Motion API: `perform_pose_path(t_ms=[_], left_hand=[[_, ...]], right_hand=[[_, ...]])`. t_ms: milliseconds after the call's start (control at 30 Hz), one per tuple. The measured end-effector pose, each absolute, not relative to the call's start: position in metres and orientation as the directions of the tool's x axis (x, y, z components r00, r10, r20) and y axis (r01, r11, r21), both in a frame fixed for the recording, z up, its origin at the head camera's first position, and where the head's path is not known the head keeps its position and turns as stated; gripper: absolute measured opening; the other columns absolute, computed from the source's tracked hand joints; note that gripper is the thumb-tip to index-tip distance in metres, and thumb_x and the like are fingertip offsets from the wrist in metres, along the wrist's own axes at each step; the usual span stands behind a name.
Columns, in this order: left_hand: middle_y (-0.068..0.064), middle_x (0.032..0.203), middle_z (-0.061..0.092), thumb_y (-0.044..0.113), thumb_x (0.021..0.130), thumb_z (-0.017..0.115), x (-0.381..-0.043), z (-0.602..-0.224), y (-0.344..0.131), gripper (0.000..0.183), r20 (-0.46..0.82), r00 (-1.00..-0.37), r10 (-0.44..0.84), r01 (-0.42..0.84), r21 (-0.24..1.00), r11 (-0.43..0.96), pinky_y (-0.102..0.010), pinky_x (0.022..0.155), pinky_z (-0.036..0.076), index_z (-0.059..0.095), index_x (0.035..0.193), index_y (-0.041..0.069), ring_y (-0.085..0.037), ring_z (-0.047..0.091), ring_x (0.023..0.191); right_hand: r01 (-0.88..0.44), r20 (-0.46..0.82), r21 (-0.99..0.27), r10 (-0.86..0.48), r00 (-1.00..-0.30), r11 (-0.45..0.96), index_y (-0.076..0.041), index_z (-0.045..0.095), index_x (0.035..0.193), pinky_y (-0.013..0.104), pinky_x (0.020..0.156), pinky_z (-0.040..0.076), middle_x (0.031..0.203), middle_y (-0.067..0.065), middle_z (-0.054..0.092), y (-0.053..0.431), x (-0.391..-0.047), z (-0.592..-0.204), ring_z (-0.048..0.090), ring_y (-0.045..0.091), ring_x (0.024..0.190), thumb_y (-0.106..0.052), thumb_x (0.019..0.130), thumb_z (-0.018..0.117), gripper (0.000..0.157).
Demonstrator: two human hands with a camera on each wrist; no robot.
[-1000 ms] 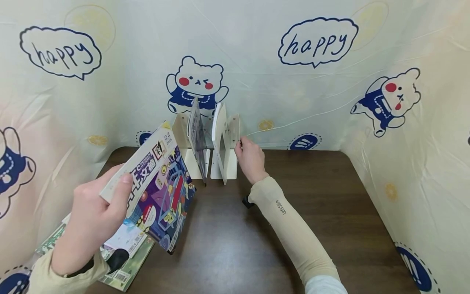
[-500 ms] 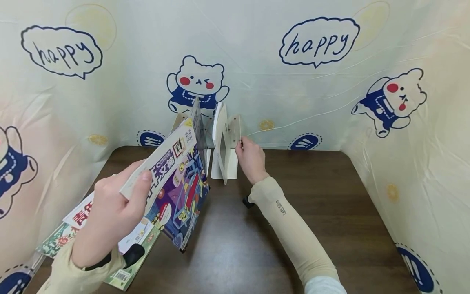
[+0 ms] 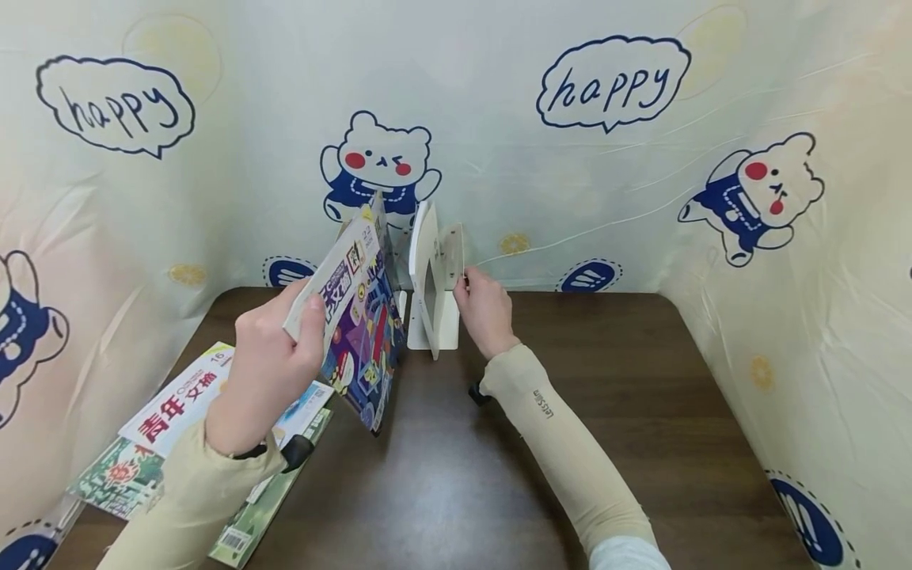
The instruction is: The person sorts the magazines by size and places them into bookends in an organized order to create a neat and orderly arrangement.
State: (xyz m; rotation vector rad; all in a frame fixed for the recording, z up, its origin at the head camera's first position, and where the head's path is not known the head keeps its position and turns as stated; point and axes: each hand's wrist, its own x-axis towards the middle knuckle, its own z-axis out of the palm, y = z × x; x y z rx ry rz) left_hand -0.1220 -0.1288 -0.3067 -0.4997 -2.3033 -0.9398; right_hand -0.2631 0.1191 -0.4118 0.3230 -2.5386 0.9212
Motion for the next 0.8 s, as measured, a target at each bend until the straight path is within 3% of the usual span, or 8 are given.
perform_pose_path(t_ms=[433,800], left_hand=[[-0.029,0.109,0.067,0.013,0.102,0.054,-0.165,-0.334,-0.122,0.034,0.739,-0.67,0.065,0.545,0.431,0.719,-0.057,0.078,0.06,0.066,0.119,-0.013,-0.041,0.069,0.098],[-0.029,0.099,0.061,0.009,0.102,0.052,-0.199,-0.366,-0.12,0.034,0.799,-0.601,0.022,0.577,0.415,0.704,-0.053,0.065,0.061,0.064,0.123,-0.015,-0.039,0.061,0.088]], right_hand=[[-0.355,0.47,-0.553,-0.069,-0.88,0.754,-0.001,0.072,0.107,0.044,0.063,0.057,0.096,0.014,0.077,0.119,-0.263,-0.413,0.07,0.027,0.07,-0.012,0.104,0.056,0.019],[-0.352,0.464,-0.554,-0.072,-0.883,0.754,-0.002,0.072,0.11,0.043,0.064,0.056,0.099,0.014,0.077,0.119,-0.262,-0.413,0.069,0.026,0.069,-0.012,0.104,0.056,0.021]])
